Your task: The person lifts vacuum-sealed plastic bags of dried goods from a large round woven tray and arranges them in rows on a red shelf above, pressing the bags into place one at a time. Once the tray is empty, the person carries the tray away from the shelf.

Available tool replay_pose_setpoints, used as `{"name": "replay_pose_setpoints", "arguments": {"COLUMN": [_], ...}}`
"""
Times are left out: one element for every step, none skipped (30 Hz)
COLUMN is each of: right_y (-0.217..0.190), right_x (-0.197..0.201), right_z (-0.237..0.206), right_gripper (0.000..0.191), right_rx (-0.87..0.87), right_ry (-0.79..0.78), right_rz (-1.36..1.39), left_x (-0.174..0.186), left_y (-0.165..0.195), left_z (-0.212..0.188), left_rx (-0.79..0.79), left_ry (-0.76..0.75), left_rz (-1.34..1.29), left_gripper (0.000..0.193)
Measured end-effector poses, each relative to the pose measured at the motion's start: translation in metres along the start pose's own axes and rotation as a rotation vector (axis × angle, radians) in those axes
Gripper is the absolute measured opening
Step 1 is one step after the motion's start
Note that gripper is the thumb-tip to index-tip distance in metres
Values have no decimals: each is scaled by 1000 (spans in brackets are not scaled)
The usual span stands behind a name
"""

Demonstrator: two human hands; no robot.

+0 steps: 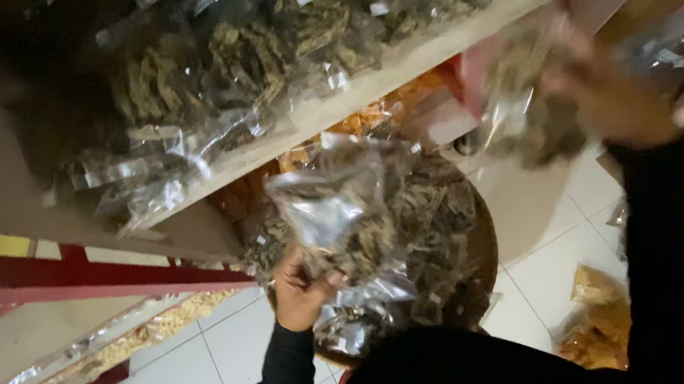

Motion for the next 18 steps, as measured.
{"name": "replay_pose_setpoints", "arguments": {"right_y": [-8, -14, -16, -16, -13, -10, -5, -1, 5, 11, 17, 26, 34, 44, 54, 55, 60, 66], "right_x": [33, 66, 97, 125, 145, 164, 176, 183, 186, 181, 177, 169, 162, 155, 150, 151, 151, 157], "right_z": [11, 20, 30, 40, 50, 64, 79, 98, 117, 139, 158, 178, 196, 208, 219, 223, 224, 222], "right_gripper": [55, 57, 56, 54, 52, 50, 49, 47, 46, 45, 44, 43, 42, 41, 40, 41, 41, 40], "right_rx": [55, 109, 131, 135, 128, 126, 122, 121, 117, 108, 104, 90, 71, 59, 24, 137, 187, 195], "right_ry": [46, 92, 148, 187, 225, 262, 276, 289, 300, 297, 299, 298, 291, 291, 291, 330, 356, 382], "right_rz": [-33, -66, -127, -196, -273, -336, -368, -401, -415, -400, -394, -361, -310, -266, -217, -342, -419, -481], "left_x": [4, 6, 8, 8, 7, 5, 1, -3, -8, -12, -16, -19, -21, -22, -23, -23, -23, -22], "left_y": [0, -2, 1, 3, 4, 0, -4, -8, -13, -17, -20, -22, -24, -25, -27, -30, -33, -38], "left_z": [11, 20, 29, 37, 43, 49, 53, 57, 60, 63, 66, 67, 68, 68, 67, 66, 64, 61], "left_rx": [71, 143, 94, 45, -4, -3, -3, -3, 14, 33, 53, 58, 64, 68, 71, 76, 84, 102], "left_ry": [25, 50, 57, 64, 72, 87, 102, 119, 116, 112, 108, 113, 116, 120, 120, 122, 126, 144], "left_rz": [-102, -202, -168, -135, -102, -131, -159, -188, -196, -204, -211, -187, -162, -137, -142, -147, -156, -200], "left_gripper": [54, 52, 51, 50, 50, 49, 48, 47, 45, 43, 42, 42, 43, 43, 42, 42, 41, 41]}}
Point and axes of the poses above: each hand's wrist, its own z-axis towards the middle knuckle, its own x-axis out of the back of the hand, y = z × x, the point moved 5 cm from there along z, towards the middle knuckle, and after that the axes turned 11 degrees about -y, right-handed, at the moved point
